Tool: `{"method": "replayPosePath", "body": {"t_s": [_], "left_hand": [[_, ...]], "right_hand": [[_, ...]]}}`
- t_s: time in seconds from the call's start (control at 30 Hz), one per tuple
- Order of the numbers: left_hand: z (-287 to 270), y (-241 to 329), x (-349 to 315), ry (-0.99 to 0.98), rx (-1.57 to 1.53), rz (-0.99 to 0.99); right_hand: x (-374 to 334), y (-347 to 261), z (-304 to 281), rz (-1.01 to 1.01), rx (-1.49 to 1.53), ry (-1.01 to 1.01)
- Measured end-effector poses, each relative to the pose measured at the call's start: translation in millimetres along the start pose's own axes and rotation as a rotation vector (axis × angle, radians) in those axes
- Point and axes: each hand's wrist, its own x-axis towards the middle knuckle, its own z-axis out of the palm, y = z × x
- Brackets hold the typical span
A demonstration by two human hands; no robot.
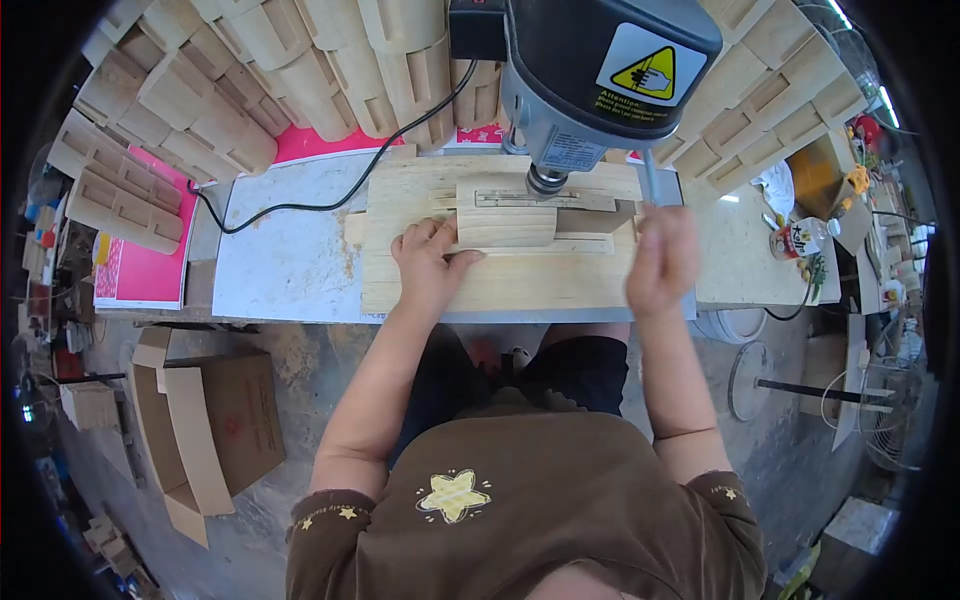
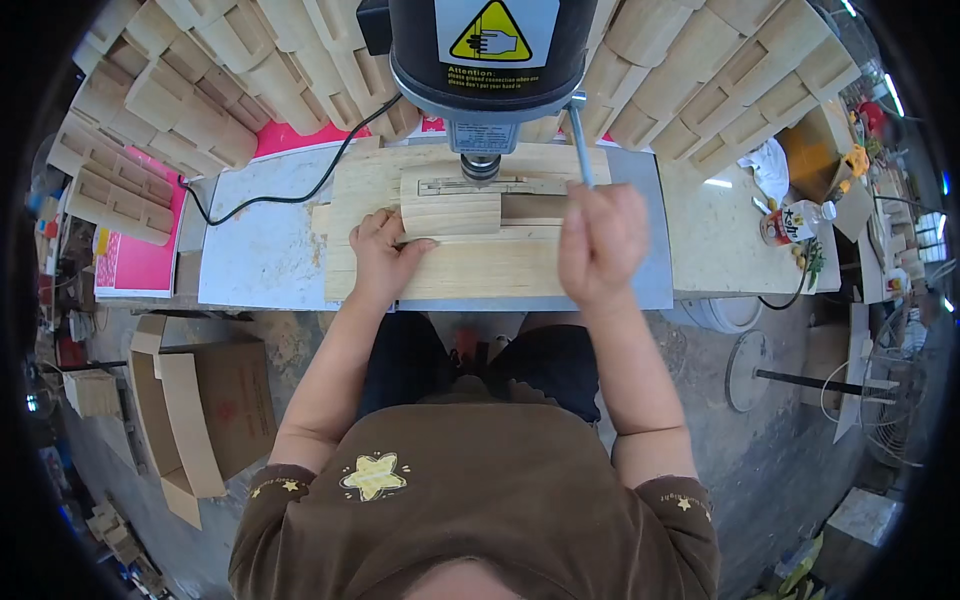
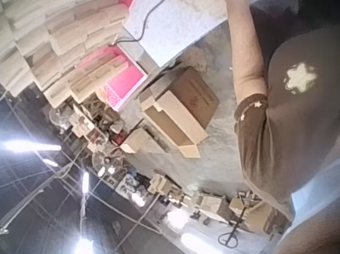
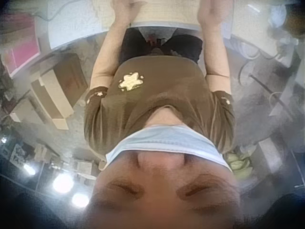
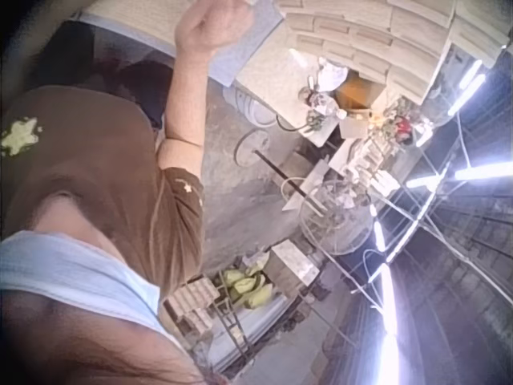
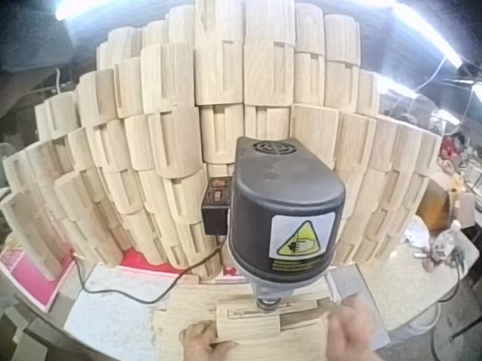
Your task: Drilling holes into cylindrical wooden pieces using a drill press.
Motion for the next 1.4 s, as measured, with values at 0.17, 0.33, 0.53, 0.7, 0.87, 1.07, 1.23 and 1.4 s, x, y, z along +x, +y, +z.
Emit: {"method": "replayPosePath", "body": {"t_s": [0.17,0.33,0.53,0.7,0.87,1.07,1.23,1.4], "left_hand": [[4.5,10.9,1.6,-0.024,0.018,-0.012],[24.6,36.5,7.4,-0.015,-0.055,-0.034],[19.6,27.0,3.2,-0.023,-0.012,-0.015],[20.8,32.4,5.7,-0.047,-0.009,-0.023],[24.6,28.5,4.3,-0.015,-0.017,0.007],[23.9,30.7,5.4,-0.032,-0.004,0.0],[23.1,29.5,5.9,-0.022,0.007,0.013],[22.6,29.1,6.0,-0.063,0.028,-0.01]], "right_hand": [[117.3,-12.2,-15.6,0.239,-0.012,-0.019],[179.2,29.9,3.0,0.511,-0.101,-0.278],[145.8,-10.4,-18.8,0.323,-0.02,-0.194],[74.9,-36.3,-31.9,0.417,-0.01,-0.169],[43.8,-23.8,-15.3,0.052,-0.048,0.031],[-1.8,-0.7,5.1,-0.045,-0.022,0.054],[-21.4,15.0,31.5,-0.052,-0.064,0.086],[-10.3,7.7,17.9,-0.045,-0.055,0.059]]}}
